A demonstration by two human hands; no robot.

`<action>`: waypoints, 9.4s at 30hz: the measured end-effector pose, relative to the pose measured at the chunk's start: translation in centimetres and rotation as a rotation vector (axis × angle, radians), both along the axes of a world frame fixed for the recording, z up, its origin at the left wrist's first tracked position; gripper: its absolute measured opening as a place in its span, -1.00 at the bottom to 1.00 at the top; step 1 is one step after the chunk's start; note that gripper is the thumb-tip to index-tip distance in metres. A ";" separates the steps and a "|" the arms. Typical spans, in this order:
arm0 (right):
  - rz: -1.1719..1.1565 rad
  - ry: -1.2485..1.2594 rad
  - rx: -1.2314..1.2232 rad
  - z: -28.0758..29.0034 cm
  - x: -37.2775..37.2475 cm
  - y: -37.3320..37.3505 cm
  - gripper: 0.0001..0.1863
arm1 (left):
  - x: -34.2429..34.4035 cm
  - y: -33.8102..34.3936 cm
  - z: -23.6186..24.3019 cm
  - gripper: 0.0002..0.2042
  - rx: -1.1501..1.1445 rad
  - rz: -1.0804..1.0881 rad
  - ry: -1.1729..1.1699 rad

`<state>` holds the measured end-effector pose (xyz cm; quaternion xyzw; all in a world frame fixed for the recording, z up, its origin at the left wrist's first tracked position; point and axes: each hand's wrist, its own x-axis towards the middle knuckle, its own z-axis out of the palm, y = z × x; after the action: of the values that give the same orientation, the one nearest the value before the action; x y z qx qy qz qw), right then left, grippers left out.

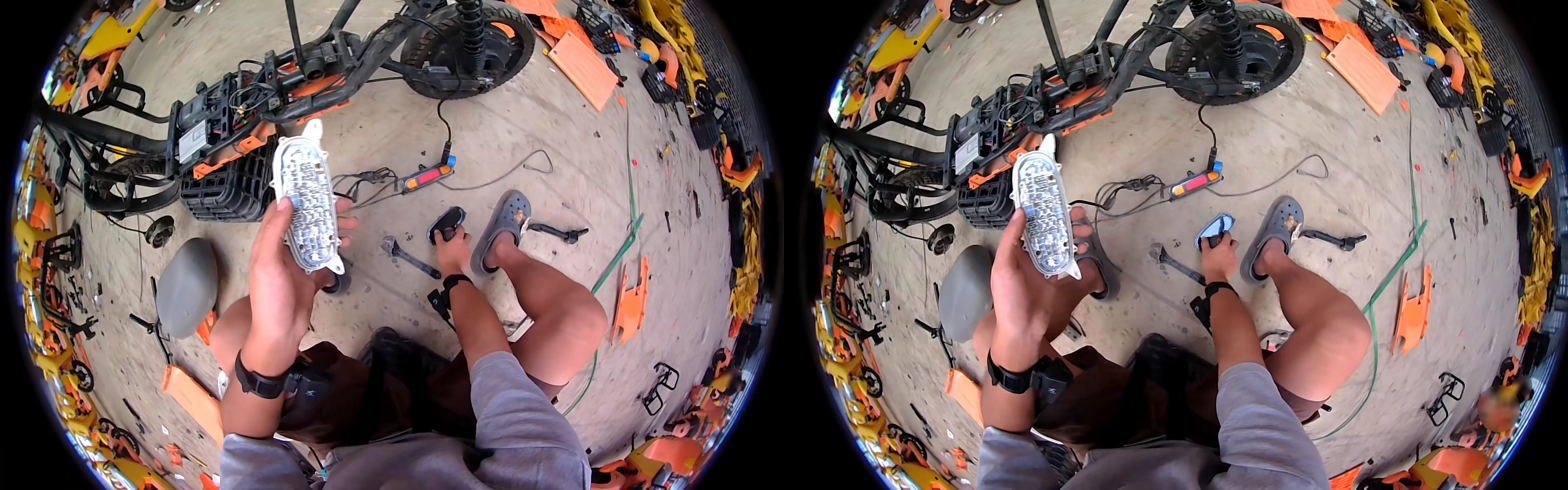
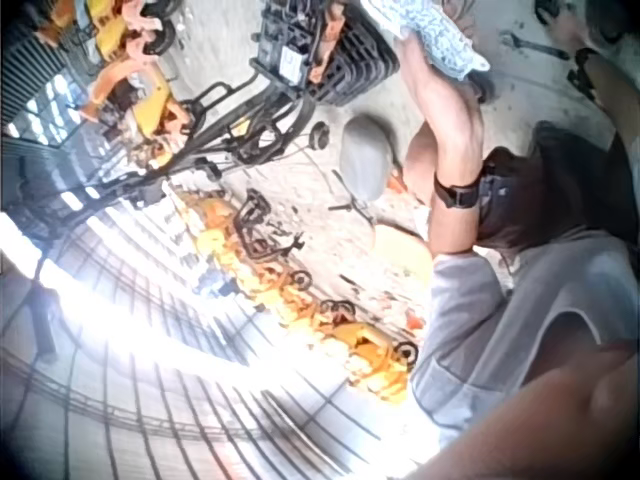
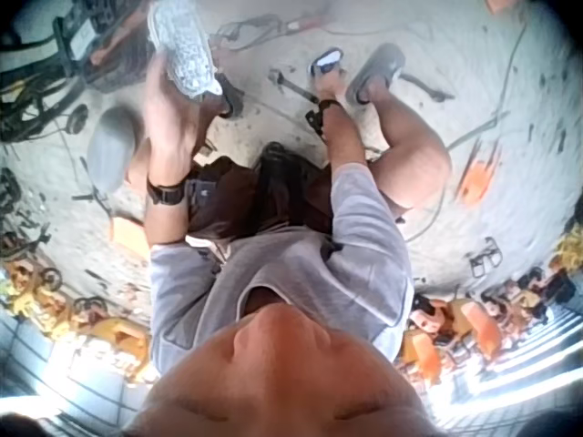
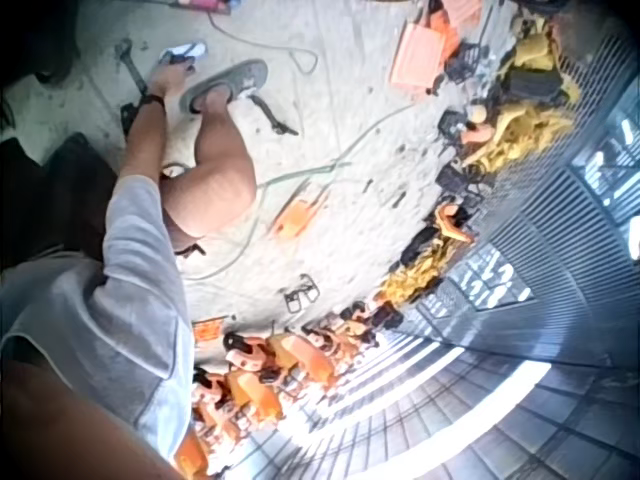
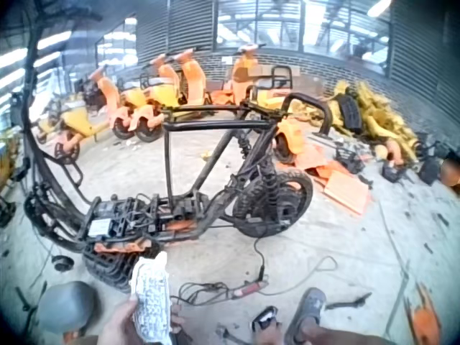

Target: The person sits on the floor and uses a screwdriver to work on a white electronic component, repeatedly prying and adjusting parts of the casing. The person holds the component in one hand and manipulates it with the tool in the other.

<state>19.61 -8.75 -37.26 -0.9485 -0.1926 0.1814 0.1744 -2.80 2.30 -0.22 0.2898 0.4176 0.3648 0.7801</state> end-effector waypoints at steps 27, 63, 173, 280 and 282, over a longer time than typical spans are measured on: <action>-0.261 1.904 1.290 2.7 3.7 -6.6 -0.29 | 1.0 0.8 -0.2 -0.63 0.103 -0.080 -0.080; 0.457 1.579 1.129 37.3 3.6 2.9 -0.05 | 2.7 0.4 0.1 -0.48 0.044 -0.280 -0.536; 0.199 1.339 1.243 37.9 3.5 1.0 -0.57 | 8.4 -1.0 0.6 -0.63 0.168 -0.240 -0.491; 0.521 0.239 1.228 38.4 -0.2 -2.9 -0.37 | 0.7 -0.2 0.9 -0.47 0.151 -0.112 -0.217; 0.718 0.057 1.136 38.5 0.5 -3.0 -0.51 | 0.8 -0.3 0.9 -0.47 0.159 -0.074 -0.153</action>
<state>20.08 -11.73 1.28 -0.5812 -0.5571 0.1235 0.5802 -2.04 1.96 0.65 0.3372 0.3154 0.3887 0.7973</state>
